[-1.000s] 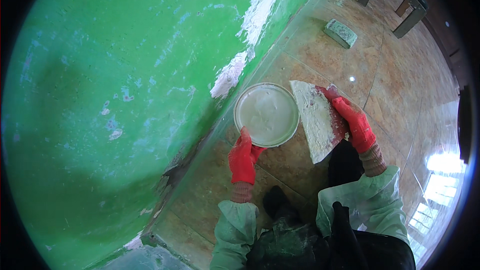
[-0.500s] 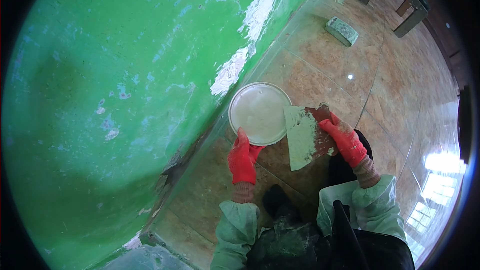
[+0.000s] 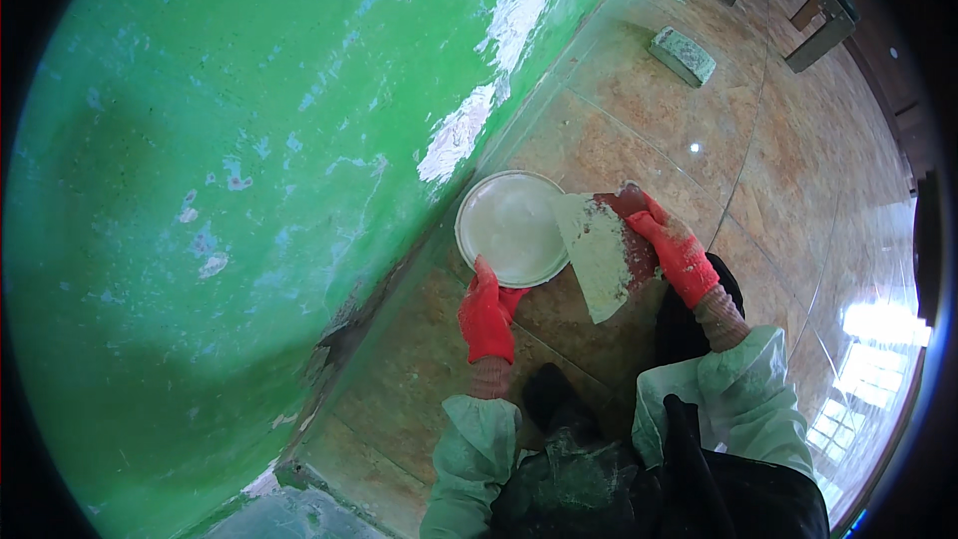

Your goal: The person applies wall putty onto a green wall using a putty knife, scoops more compound from a container, and smooths it onto lower sections of the wall.

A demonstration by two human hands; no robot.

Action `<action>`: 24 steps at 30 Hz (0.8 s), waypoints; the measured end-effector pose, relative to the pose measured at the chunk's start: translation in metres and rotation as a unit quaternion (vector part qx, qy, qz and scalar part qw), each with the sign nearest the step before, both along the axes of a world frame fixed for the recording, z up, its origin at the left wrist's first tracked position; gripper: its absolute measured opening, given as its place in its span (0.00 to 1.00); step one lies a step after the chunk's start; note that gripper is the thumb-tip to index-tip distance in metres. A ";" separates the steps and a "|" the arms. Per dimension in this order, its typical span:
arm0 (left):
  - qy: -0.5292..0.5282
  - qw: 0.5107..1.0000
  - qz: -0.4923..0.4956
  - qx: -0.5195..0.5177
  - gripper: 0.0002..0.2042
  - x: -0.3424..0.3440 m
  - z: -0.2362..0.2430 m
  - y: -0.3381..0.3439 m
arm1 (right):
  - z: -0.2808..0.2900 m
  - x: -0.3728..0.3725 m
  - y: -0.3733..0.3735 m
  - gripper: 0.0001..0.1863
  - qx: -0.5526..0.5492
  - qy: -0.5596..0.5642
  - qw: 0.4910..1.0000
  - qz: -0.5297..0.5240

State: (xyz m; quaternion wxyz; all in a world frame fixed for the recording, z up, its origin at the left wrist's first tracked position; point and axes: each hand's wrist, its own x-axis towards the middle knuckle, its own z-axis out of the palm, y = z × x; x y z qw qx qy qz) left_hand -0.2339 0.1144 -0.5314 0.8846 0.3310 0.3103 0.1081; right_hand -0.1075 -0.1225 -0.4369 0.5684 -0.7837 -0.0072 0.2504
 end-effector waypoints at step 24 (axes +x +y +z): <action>0.049 0.999 -0.017 0.016 0.27 -0.002 -0.014 0.006 | -0.054 0.078 0.030 0.31 -0.135 -0.059 0.967 0.206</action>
